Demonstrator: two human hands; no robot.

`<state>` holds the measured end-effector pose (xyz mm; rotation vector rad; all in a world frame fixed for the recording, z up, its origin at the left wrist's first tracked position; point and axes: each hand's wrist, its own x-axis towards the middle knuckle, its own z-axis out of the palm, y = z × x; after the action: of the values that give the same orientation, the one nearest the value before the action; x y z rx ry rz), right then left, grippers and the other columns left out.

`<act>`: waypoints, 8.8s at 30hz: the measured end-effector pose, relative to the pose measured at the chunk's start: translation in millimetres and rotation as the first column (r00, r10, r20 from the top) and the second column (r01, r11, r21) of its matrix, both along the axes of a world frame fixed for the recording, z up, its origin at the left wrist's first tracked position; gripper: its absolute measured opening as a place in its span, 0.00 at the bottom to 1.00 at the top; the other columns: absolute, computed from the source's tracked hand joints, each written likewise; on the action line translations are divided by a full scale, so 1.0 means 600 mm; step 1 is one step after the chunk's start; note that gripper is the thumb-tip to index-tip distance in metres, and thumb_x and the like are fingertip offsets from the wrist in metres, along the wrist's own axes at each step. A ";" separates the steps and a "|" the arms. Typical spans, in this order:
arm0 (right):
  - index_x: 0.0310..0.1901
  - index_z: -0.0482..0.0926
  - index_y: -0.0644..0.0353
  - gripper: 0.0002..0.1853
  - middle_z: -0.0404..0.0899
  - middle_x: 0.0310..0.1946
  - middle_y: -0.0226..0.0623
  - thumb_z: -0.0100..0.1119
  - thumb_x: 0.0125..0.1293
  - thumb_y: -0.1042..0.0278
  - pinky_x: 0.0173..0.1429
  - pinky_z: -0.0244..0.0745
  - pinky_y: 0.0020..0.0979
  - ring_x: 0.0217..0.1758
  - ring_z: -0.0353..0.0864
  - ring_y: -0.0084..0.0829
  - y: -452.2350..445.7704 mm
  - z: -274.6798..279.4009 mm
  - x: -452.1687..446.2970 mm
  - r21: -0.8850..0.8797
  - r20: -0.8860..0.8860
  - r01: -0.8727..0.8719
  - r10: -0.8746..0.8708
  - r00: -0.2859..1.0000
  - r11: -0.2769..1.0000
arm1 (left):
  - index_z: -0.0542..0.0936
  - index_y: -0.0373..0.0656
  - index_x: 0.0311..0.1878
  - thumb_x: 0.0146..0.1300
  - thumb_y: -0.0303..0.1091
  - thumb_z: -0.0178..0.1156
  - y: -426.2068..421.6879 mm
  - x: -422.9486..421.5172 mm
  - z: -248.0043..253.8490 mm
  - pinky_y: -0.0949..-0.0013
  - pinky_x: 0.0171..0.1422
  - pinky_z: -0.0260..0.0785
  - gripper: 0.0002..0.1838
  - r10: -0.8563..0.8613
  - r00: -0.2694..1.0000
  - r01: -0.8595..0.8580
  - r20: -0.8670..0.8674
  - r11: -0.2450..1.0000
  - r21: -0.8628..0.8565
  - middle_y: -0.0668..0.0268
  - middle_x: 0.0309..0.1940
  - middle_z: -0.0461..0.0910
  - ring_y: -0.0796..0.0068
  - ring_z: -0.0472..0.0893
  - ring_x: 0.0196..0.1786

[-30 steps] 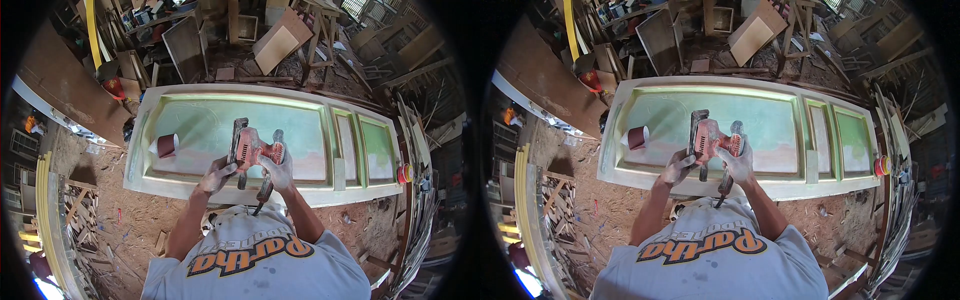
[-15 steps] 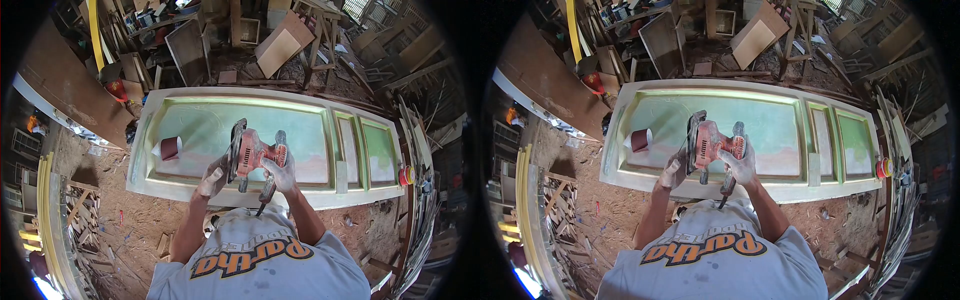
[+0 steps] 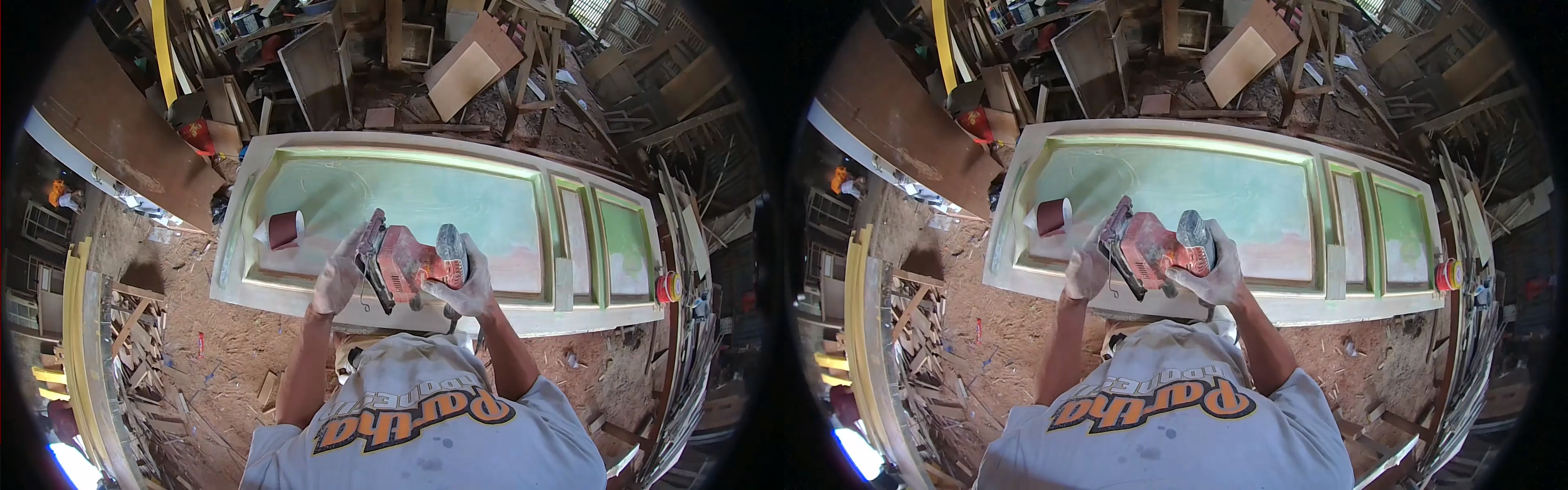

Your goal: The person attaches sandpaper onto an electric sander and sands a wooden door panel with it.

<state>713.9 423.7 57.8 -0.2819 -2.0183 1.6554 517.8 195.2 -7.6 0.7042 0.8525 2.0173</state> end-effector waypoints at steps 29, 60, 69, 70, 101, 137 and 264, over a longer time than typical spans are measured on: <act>0.62 0.84 0.34 0.33 0.85 0.48 0.31 0.83 0.53 0.65 0.39 0.94 0.37 0.41 0.94 0.41 -0.006 -0.006 0.084 0.893 -0.039 -0.077 0.248 0.968 0.442 | 0.76 0.25 0.80 0.88 0.48 0.61 -0.026 0.005 0.148 0.55 0.79 0.77 0.34 -0.301 0.867 0.007 -0.396 0.804 -0.595 0.50 0.66 0.90 0.64 0.87 0.70; 0.55 0.82 0.41 0.26 0.83 0.50 0.41 0.83 0.55 0.59 0.39 0.91 0.38 0.40 0.92 0.39 -0.010 0.008 0.061 0.894 -0.104 -0.057 0.329 0.939 0.445 | 0.80 0.31 0.79 0.82 0.44 0.67 -0.064 -0.120 0.018 0.62 0.44 0.84 0.32 -0.381 0.907 0.398 0.180 0.635 -0.662 0.59 0.57 0.94 0.70 0.94 0.52; 0.58 0.85 0.57 0.31 0.86 0.45 0.45 0.88 0.54 0.59 0.42 0.87 0.48 0.42 0.90 0.54 0.022 -0.040 0.039 0.612 0.320 -0.165 -0.051 0.946 0.773 | 0.83 0.37 0.71 0.83 0.46 0.60 -0.176 -0.230 -0.226 0.52 0.54 0.88 0.25 0.318 0.824 0.139 0.469 0.689 -0.712 0.54 0.58 0.93 0.56 0.94 0.54; 0.58 0.85 0.57 0.31 0.86 0.45 0.45 0.88 0.54 0.59 0.42 0.87 0.48 0.42 0.90 0.54 0.031 -0.064 0.028 0.612 0.324 -0.169 -0.050 0.945 0.773 | 0.84 0.38 0.70 0.82 0.44 0.62 -0.184 -0.231 -0.279 0.49 0.54 0.89 0.23 0.445 0.736 0.105 0.510 0.670 -0.735 0.55 0.58 0.93 0.55 0.94 0.53; 0.69 0.72 0.57 0.46 0.85 0.58 0.56 0.90 0.57 0.47 0.64 0.87 0.59 0.60 0.90 0.62 0.102 -0.323 -0.113 0.592 0.753 -0.188 -0.454 0.477 0.783 | 0.91 0.35 0.61 0.59 0.43 0.84 -0.209 -0.392 -0.430 0.50 0.67 0.84 0.30 0.388 0.599 -0.691 -0.701 -0.191 -0.697 0.49 0.53 0.95 0.48 0.93 0.59; 0.81 0.65 0.58 0.52 0.80 0.67 0.59 0.86 0.62 0.51 0.63 0.87 0.58 0.64 0.88 0.64 0.068 -0.273 -0.072 0.591 0.691 -0.148 -0.403 0.600 0.793 | 0.88 0.40 0.71 0.79 0.26 0.65 -0.133 -0.083 -0.036 0.65 0.50 0.82 0.20 -0.030 0.720 -0.621 -0.693 0.417 -0.664 0.51 0.43 0.94 0.74 0.92 0.45; 0.66 0.81 0.66 0.42 0.92 0.54 0.54 0.88 0.46 0.66 0.63 0.89 0.43 0.57 0.96 0.52 -0.009 0.088 0.067 0.298 0.289 -0.077 -0.013 0.957 0.952 | 0.76 0.34 0.82 0.54 0.45 0.80 -0.043 -0.027 0.172 0.37 0.89 0.68 0.51 -0.341 -0.029 -0.284 -0.940 0.904 -0.319 0.46 0.79 0.79 0.40 0.82 0.77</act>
<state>754.1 418.2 110.9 -0.3982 -2.4728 1.3513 501.6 169.3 95.4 1.9953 2.0176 0.7284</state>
